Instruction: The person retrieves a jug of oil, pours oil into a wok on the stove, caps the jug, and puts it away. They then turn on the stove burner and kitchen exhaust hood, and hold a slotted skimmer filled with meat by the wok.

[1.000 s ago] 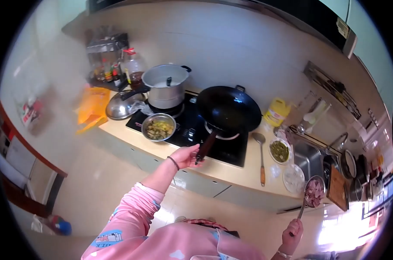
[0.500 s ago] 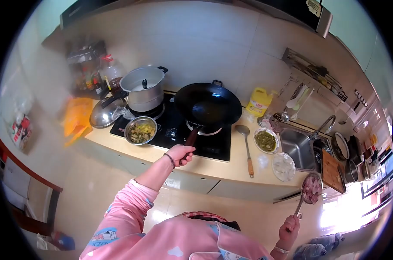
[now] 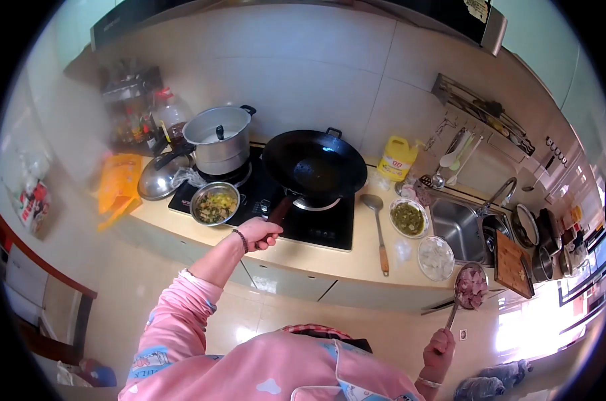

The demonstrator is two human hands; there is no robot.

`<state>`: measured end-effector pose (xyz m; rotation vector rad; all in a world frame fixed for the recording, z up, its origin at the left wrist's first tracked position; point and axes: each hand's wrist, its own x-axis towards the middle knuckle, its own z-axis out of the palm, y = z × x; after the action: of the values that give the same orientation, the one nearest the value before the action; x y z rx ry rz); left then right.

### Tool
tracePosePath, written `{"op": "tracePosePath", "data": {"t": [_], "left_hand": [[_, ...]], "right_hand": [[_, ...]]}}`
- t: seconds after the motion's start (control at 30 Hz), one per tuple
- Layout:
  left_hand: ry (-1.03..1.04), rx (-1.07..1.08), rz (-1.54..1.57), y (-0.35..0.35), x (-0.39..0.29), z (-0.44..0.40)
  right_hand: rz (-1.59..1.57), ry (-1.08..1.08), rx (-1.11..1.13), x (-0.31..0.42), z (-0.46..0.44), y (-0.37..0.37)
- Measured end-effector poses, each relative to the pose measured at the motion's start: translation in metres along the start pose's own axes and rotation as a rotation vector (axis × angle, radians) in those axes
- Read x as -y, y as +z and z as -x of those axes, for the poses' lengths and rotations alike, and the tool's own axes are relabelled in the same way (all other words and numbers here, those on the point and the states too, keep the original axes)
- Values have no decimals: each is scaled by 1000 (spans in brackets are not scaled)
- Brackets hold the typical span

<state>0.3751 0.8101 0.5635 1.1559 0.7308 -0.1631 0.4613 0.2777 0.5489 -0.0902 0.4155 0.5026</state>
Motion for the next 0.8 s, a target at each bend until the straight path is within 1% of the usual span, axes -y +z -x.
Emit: {"op": "tracePosePath", "data": {"t": [0.07,0.17,0.23,0.37,0.5,0.57,0.6,0.8], "left_hand": [[27,-26,-10,6,10,-3],[76,9,95,13,23,-14],[121,26,188,19,28,-17],[128,53,285,26,34,-22],[113,85,333,28,37,-26],[110,164,390,29,39,-28],[109,163,391,31,38,-27],[17,206,481,32,29,-22]], "right_hand": [[0,14,0,-3,-1,0],[35,-5,1,-6,-2,1],[44,20,10,-6,-3,1],[53,7,-16,-11,-1,5],[87,-24,-14,-14,-2,3],[109,-46,-27,-16,-1,3],[120,-43,-28,-17,-1,4],[143,-33,-9,-21,-5,4]]}}
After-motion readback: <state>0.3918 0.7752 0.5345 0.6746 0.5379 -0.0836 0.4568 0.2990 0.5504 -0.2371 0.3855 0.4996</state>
